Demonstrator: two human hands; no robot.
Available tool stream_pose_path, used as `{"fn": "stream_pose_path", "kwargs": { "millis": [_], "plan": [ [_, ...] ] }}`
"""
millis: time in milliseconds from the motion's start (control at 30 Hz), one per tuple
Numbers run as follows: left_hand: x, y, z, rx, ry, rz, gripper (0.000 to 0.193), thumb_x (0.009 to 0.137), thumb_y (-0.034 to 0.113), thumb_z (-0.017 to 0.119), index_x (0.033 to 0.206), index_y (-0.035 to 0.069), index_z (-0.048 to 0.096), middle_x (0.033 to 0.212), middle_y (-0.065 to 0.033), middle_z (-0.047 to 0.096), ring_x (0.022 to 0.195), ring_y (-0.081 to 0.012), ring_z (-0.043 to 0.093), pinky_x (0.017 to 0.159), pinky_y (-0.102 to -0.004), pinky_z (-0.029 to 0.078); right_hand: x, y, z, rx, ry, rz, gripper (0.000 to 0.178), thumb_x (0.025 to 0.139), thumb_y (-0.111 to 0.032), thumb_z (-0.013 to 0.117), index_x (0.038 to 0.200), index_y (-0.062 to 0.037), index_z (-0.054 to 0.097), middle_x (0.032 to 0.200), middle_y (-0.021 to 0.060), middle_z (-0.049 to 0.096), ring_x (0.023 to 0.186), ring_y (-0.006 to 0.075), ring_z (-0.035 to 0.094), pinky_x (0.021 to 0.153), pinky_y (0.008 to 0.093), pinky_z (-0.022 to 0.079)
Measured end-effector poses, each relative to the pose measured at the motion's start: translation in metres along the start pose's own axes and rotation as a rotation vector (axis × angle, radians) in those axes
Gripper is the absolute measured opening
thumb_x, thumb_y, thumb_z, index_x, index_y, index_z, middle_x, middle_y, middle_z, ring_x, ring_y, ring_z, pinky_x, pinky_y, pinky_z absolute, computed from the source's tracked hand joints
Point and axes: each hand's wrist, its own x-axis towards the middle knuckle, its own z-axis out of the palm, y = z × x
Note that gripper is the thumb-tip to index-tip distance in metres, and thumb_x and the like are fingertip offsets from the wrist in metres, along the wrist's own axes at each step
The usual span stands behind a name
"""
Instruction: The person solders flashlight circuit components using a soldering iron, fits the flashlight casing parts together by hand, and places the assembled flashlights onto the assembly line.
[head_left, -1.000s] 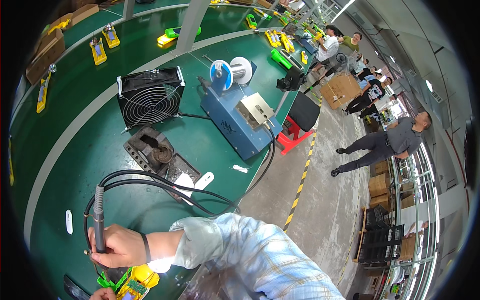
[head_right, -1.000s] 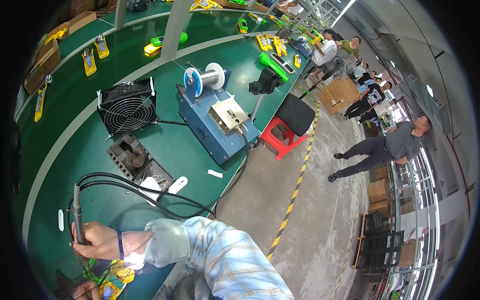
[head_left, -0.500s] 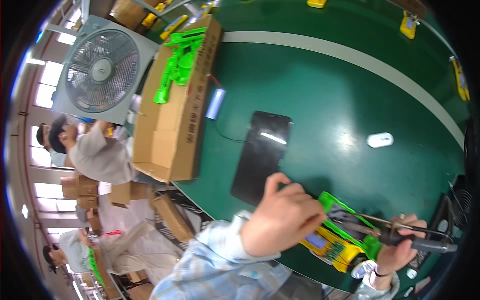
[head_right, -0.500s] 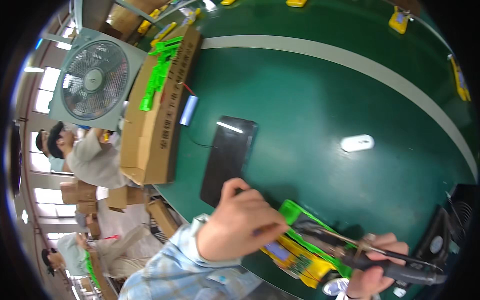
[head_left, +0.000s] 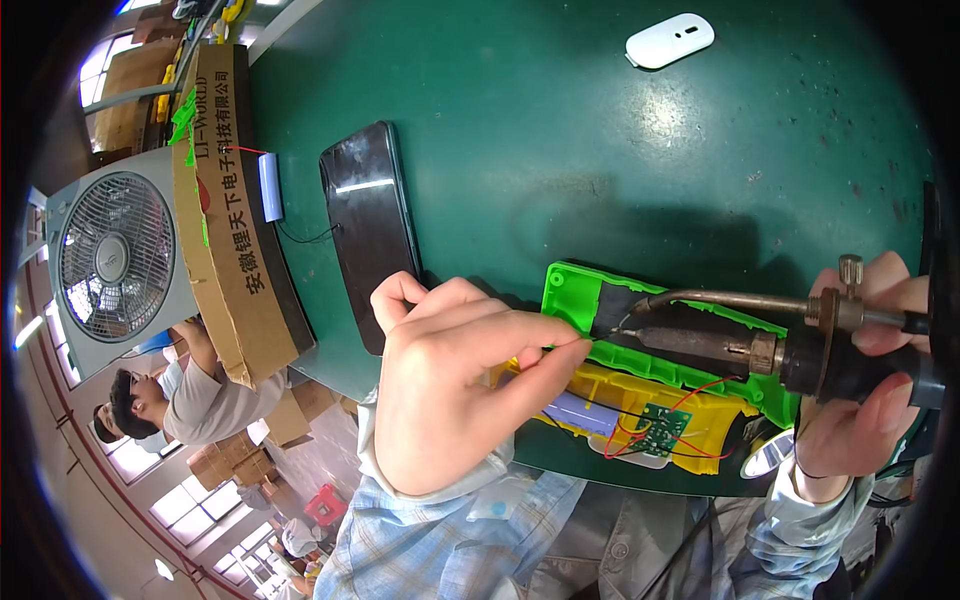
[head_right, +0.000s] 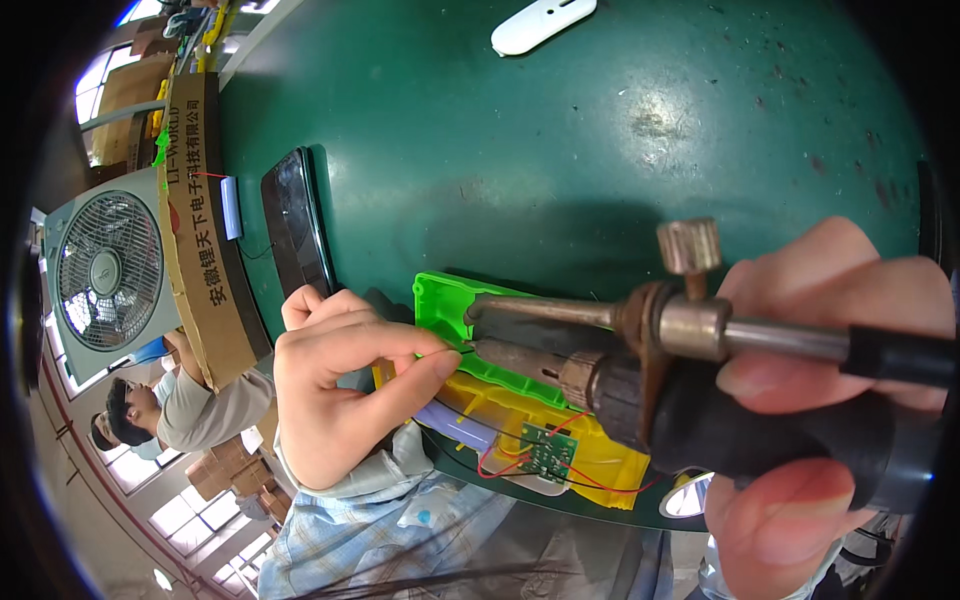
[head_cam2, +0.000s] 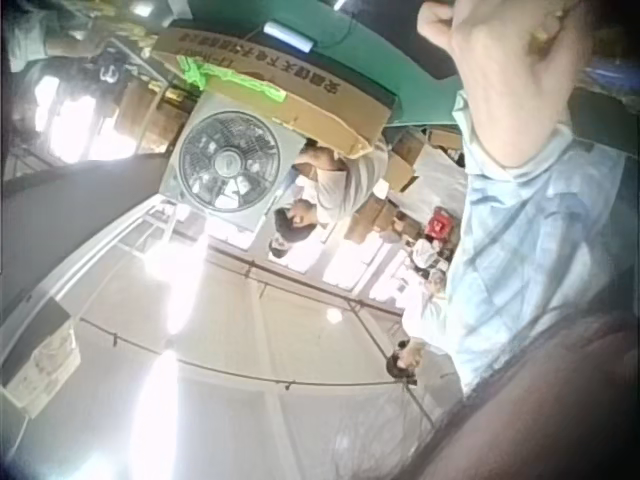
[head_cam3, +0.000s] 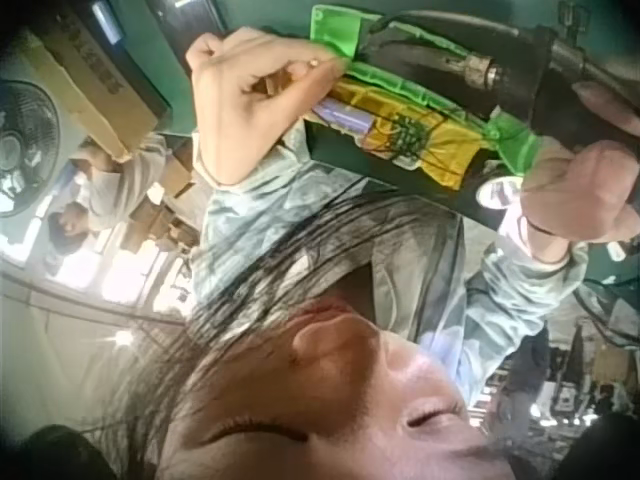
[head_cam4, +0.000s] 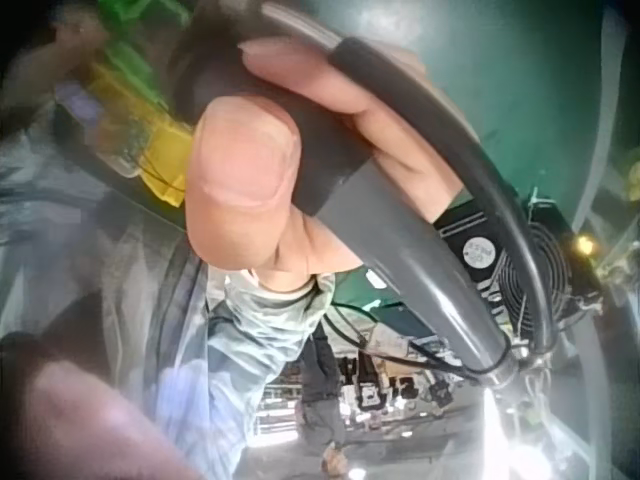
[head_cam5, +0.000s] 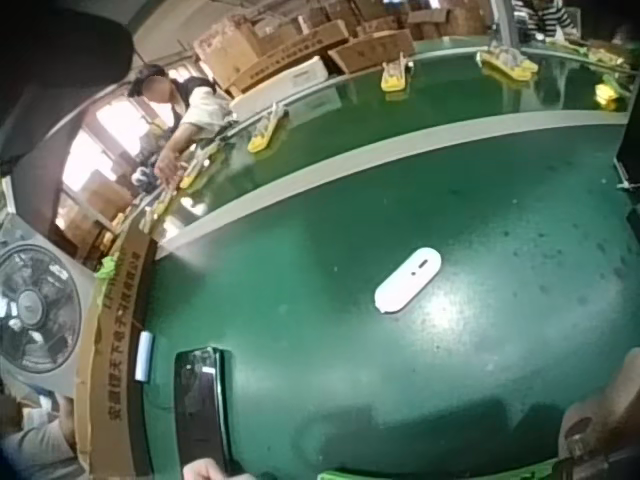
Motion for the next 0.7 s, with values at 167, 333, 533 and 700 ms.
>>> {"fn": "stream_pose_path", "kwargs": {
  "millis": [167,333,533,700],
  "plan": [
    [-0.007,-0.006,0.002,-0.011,-0.045,-0.030,0.006,0.058,0.008,0.067,0.060,0.010,0.062,0.049,0.0079,0.049,0.052,-0.0053,0.041,0.064,-0.0257,0.022,-0.006,0.000,0.002,-0.079,-0.077,-0.008,0.031,0.082,-0.034,0.045,0.078,-0.0044,0.037,0.079,0.0045,0.034,0.065,0.0147,0.031,0.058,0.0278,0.032],
    [-0.009,-0.004,0.000,-0.008,-0.076,-0.055,0.007,0.058,0.009,0.067,0.058,0.011,0.060,0.048,0.0085,0.046,0.051,-0.0049,0.041,0.065,-0.0260,0.022,-0.009,-0.002,0.006,-0.144,-0.062,-0.028,0.030,0.083,-0.033,0.043,0.078,-0.0042,0.037,0.079,0.0054,0.036,0.067,0.0156,0.033,0.062,0.0291,0.035],
    [-0.004,-0.004,-0.001,-0.055,-0.052,-0.046,0.008,0.057,0.007,0.066,0.058,0.010,0.059,0.048,0.0076,0.046,0.050,-0.0063,0.041,0.066,-0.0268,0.022,0.005,-0.022,0.023,-0.163,-0.250,0.160,0.034,0.080,-0.037,0.047,0.076,-0.0042,0.038,0.071,0.0056,0.037,0.062,0.0138,0.033,0.059,0.0272,0.033],
    [-0.007,-0.004,0.002,0.000,-0.026,-0.049,0.009,0.056,0.006,0.066,0.058,0.009,0.059,0.044,0.0059,0.045,0.049,-0.0082,0.041,0.069,-0.0290,0.024,-0.002,-0.016,0.034,-0.122,-0.031,0.145,0.041,0.073,-0.038,0.061,0.073,-0.0002,0.046,0.070,0.0057,0.042,0.057,0.0136,0.041,0.047,0.0250,0.036]
  ]
}}
